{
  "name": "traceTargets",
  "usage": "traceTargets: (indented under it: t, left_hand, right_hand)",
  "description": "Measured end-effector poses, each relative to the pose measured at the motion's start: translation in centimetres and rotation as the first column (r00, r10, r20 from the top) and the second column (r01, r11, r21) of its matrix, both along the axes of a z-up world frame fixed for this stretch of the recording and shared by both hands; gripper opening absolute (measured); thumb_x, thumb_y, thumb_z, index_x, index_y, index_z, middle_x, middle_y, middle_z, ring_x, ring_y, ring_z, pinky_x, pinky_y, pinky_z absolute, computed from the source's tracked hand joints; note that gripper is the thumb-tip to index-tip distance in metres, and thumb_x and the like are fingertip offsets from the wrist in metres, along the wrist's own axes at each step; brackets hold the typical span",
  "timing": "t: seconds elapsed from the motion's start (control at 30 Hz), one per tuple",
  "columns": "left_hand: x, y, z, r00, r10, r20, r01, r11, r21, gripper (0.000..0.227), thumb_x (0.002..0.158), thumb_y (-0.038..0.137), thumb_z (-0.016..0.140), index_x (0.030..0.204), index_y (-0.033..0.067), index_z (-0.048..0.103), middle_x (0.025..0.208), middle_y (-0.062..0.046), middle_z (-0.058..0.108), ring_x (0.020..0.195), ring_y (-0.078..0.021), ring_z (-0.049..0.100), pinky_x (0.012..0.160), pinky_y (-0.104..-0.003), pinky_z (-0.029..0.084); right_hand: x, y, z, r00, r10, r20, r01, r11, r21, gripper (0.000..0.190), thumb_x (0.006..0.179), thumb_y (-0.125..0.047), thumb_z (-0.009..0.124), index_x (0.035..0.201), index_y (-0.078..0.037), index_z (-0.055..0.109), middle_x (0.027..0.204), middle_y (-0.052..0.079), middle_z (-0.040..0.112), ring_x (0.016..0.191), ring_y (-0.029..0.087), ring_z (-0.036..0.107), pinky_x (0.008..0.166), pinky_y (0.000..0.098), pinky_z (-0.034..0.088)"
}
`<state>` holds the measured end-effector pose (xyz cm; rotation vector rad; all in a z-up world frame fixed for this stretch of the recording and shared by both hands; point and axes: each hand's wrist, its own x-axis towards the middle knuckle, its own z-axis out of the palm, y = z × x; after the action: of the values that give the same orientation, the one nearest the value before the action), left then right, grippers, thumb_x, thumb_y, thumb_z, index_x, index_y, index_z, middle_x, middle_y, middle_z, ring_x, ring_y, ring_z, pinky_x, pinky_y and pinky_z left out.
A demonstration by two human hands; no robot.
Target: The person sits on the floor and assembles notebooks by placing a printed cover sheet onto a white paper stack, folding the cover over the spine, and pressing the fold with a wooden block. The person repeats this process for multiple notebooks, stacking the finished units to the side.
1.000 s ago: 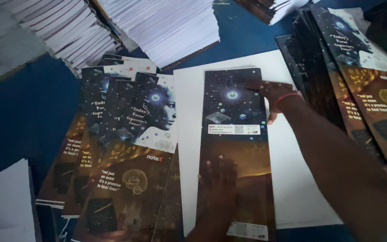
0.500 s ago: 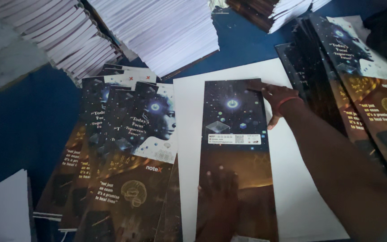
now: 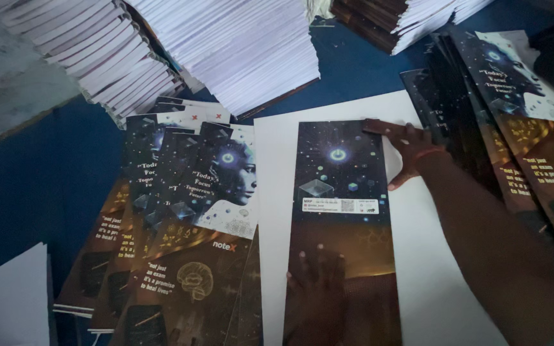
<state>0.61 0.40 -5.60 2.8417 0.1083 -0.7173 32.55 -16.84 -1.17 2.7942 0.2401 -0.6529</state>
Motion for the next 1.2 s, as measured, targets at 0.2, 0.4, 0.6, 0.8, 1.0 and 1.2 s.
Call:
traceTargets:
  t: [0.2, 0.4, 0.6, 0.8, 1.0, 1.2]
  left_hand:
    - [-0.8, 0.2, 0.6, 0.992, -0.052, 0.111, 0.050, 0.998, 0.022, 0.073, 0.100, 0.035, 0.057, 0.162, 0.0218, 0.020, 0.168, -0.024, 0.000, 0.149, -0.0589, 0.003, 0.109, -0.083, 0.014]
    - [-1.3, 0.1, 0.7, 0.991, -0.067, 0.115, 0.067, 0.998, 0.008, 0.078, 0.098, 0.036, 0.060, 0.162, 0.0201, 0.018, 0.168, -0.023, -0.001, 0.149, -0.0592, 0.002, 0.107, -0.085, 0.015]
    - [-2.1, 1.0, 0.7, 0.975, -0.081, 0.209, 0.098, 0.993, -0.073, 0.084, 0.095, 0.039, 0.063, 0.161, 0.0148, 0.016, 0.167, -0.026, -0.003, 0.148, -0.0616, 0.000, 0.108, -0.084, 0.013]
    - [-4.0, 1.4, 1.1, 0.830, -0.214, 0.516, 0.173, 0.977, 0.128, 0.084, 0.091, 0.033, 0.064, 0.160, 0.0055, 0.026, 0.165, -0.033, 0.014, 0.147, -0.0616, 0.017, 0.108, -0.077, 0.024]
    - [-3.8, 1.2, 1.7, 0.832, -0.070, 0.550, 0.091, 0.996, -0.011, 0.066, 0.099, 0.045, 0.057, 0.152, 0.0116, 0.037, 0.160, -0.025, 0.031, 0.144, -0.0544, 0.029, 0.107, -0.072, 0.031]
    - [-3.9, 1.9, 0.0, 0.718, -0.301, 0.628, 0.183, 0.951, 0.248, 0.101, 0.072, 0.056, 0.072, 0.153, 0.0066, 0.037, 0.157, -0.029, 0.033, 0.142, -0.0555, 0.031, 0.105, -0.071, 0.030]
  right_hand:
    - [-1.1, 0.4, 4.0, 0.999, -0.019, 0.027, 0.015, 0.988, 0.154, 0.161, 0.044, -0.053, 0.101, 0.164, -0.055, -0.006, 0.168, 0.015, 0.032, 0.152, 0.046, 0.036, 0.120, 0.0652, 0.038]
    - [-1.4, 0.2, 4.3, 0.996, 0.022, 0.082, -0.033, 0.991, 0.132, 0.158, 0.052, -0.058, 0.101, 0.163, -0.048, -0.011, 0.154, 0.024, 0.043, 0.142, 0.052, 0.042, 0.113, 0.0625, 0.041]
    - [-1.4, -1.3, 1.2, 0.988, 0.069, 0.138, -0.102, 0.963, 0.250, 0.146, 0.056, -0.056, 0.096, 0.164, -0.026, 0.004, 0.141, 0.029, 0.056, 0.130, 0.048, 0.059, 0.106, 0.0555, 0.052]
    - [-4.8, -2.0, -0.8, 0.981, -0.084, 0.176, 0.012, 0.928, 0.373, 0.122, 0.074, -0.051, 0.090, 0.154, 0.002, 0.014, 0.122, 0.035, 0.066, 0.115, 0.049, 0.068, 0.099, 0.0520, 0.058]
    - [-12.2, -4.7, -0.8, 0.998, 0.020, 0.067, -0.048, 0.887, 0.458, 0.117, 0.078, -0.040, 0.079, 0.154, 0.004, 0.002, 0.102, 0.025, 0.075, 0.099, 0.046, 0.072, 0.088, 0.0535, 0.058]
    - [-20.1, -8.7, -4.2, 0.991, 0.084, 0.102, -0.114, 0.934, 0.338, 0.113, 0.081, -0.028, 0.073, 0.157, 0.010, -0.002, 0.097, 0.032, 0.072, 0.092, 0.046, 0.072, 0.085, 0.0540, 0.058]
